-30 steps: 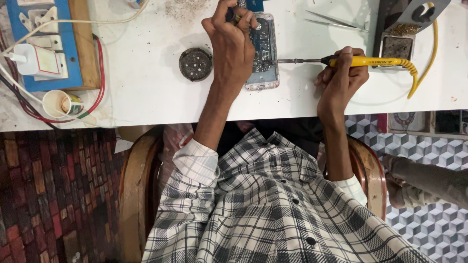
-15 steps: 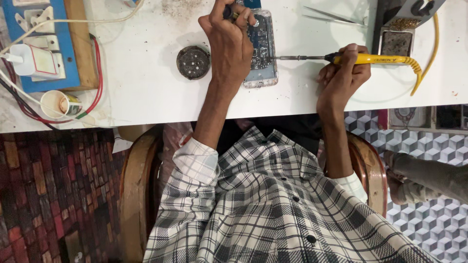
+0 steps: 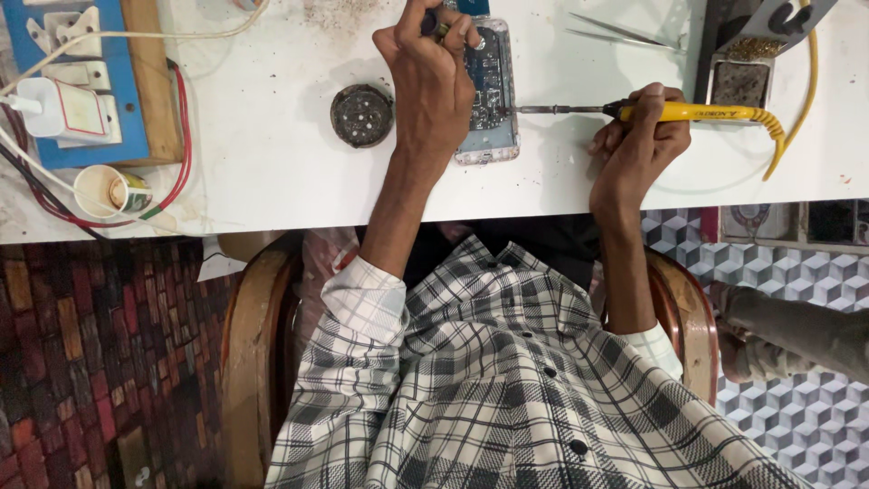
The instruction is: The person uses a soldering iron and solder wire to reflow or attach components on a small circuit board. They repeatedly apply heat and solder to multiple points on the board while holding it steady with the other hand.
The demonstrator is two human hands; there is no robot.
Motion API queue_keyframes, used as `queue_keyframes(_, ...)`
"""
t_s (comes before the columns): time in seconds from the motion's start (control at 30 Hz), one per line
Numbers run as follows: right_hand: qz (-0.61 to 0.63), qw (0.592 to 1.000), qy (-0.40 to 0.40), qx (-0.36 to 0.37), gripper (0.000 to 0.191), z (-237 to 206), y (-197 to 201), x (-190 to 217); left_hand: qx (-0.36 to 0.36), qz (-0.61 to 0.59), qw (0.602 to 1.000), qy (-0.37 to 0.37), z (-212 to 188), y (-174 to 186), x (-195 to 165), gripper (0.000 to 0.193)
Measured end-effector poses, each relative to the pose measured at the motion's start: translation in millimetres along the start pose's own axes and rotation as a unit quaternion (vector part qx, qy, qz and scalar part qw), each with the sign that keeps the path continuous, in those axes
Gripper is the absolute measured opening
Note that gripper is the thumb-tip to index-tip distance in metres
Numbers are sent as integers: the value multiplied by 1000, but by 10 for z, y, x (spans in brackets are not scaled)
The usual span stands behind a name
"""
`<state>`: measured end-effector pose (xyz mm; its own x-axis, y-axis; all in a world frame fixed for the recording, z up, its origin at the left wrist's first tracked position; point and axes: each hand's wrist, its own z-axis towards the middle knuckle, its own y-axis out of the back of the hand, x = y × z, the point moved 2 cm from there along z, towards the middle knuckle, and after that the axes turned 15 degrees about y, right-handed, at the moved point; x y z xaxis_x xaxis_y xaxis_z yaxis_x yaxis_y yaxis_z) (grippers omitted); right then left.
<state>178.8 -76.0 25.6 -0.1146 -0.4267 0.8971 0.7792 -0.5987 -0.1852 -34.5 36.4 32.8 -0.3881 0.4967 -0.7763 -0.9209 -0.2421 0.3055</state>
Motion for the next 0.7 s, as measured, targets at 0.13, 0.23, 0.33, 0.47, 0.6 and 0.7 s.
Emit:
queue_keyframes(0.13,2,1000,-8,4,31,12,-17,8,12,4,1000,14,-12,-6,20,34)
queue_keyframes(0.23,-8,1000,6,25,32,17,-23,27,3,32,999,4,-9,-20,45,35)
queue_keyframes(0.33,-11,1000,3,22,31,25,-20,25,-9,36,999,-19,-3,-29,61,34)
queue_keyframes(0.47,-8,1000,0,15,31,35,-8,7,1,24,1000,-11,-2,-40,68,35)
queue_keyframes(0.6,6,1000,-6,18,30,36,10,-9,16,9,1000,8,-15,-30,53,33)
queue_keyframes(0.7,8,1000,-6,24,30,38,13,-12,14,20,1000,13,-11,-27,39,34)
